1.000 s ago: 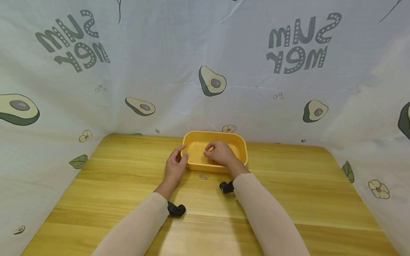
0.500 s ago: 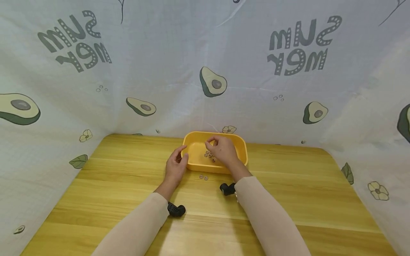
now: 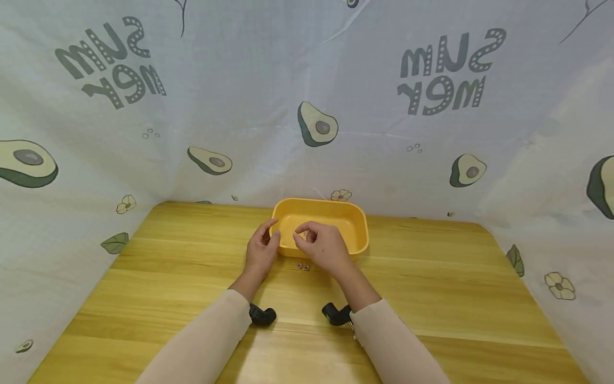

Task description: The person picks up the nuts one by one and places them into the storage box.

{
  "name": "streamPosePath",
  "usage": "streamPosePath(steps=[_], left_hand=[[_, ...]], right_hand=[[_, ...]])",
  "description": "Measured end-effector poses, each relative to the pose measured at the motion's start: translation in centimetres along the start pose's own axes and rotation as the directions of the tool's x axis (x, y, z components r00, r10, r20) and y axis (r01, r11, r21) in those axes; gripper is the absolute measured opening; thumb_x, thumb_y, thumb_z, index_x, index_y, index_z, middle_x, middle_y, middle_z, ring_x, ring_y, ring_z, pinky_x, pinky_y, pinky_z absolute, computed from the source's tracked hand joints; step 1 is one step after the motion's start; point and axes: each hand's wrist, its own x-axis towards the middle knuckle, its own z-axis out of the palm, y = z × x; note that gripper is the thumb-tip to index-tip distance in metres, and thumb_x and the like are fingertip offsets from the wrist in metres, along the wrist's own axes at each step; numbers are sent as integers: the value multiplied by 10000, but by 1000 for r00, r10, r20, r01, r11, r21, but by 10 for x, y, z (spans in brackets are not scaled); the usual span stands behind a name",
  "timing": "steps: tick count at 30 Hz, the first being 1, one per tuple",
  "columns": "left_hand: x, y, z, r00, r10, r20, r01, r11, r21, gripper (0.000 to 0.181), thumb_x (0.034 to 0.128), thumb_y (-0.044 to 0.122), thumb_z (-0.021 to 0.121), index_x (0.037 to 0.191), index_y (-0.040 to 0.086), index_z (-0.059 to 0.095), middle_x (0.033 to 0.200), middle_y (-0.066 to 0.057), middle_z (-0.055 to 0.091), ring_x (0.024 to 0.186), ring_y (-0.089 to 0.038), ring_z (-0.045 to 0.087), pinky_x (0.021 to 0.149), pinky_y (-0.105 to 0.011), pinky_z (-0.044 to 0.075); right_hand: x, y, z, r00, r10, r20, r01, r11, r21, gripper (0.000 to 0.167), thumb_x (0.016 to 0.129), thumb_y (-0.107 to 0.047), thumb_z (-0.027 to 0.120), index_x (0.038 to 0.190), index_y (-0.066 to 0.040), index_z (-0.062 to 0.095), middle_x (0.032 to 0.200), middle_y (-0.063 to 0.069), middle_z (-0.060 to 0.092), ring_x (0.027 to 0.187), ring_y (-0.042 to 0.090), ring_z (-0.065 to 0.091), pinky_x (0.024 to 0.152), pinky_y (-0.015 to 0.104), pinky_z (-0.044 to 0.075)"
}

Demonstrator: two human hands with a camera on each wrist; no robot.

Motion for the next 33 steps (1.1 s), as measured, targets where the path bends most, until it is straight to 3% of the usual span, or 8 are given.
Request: streamPosePath(steps=[8, 12, 23, 33], left_hand=[[0, 1, 3, 999, 37, -4, -37, 999, 5, 378, 1002, 228, 616, 1366, 134, 648, 1379, -126, 608, 1225, -285, 637, 1058, -444, 538], [-1, 3, 4, 1000, 23, -7, -23, 1000, 3, 372, 1000, 211, 621, 1364, 138, 650, 1386, -115, 609, 1229, -277, 635, 1068, -442, 532], [-1, 3, -1, 1000, 2, -5, -2, 1000, 12, 374, 1008, 237, 616, 1377, 178, 643, 1396, -103, 602, 1239, -268, 625, 1058, -433, 534], [-2, 2, 0, 1000, 24, -14, -24, 1000, 14, 378, 1005, 216, 613, 1375, 149, 643, 1395, -114, 608, 1242, -278, 628, 1072, -447, 527]], right_hand=[[-30, 21, 22, 994, 91, 66, -92, 996, 11, 65, 903, -201, 773, 944, -151, 769, 646, -15, 557, 565, 136, 487, 502, 213, 365], [-37, 36, 32, 987, 119, 105, -123, 992, 37, 86, 895, -187, 777, 965, -136, 776, 643, -29, 570, 559, 121, 498, 506, 207, 368], [-36, 51, 40, 976, 133, 171, -138, 990, 23, 219, 891, -223, 779, 1092, -133, 772, 678, -31, 588, 564, 116, 509, 495, 215, 370], [-38, 52, 42, 971, 152, 182, -154, 988, -2, 69, 871, -225, 794, 910, -189, 750, 665, -37, 571, 586, 114, 505, 530, 225, 381]])
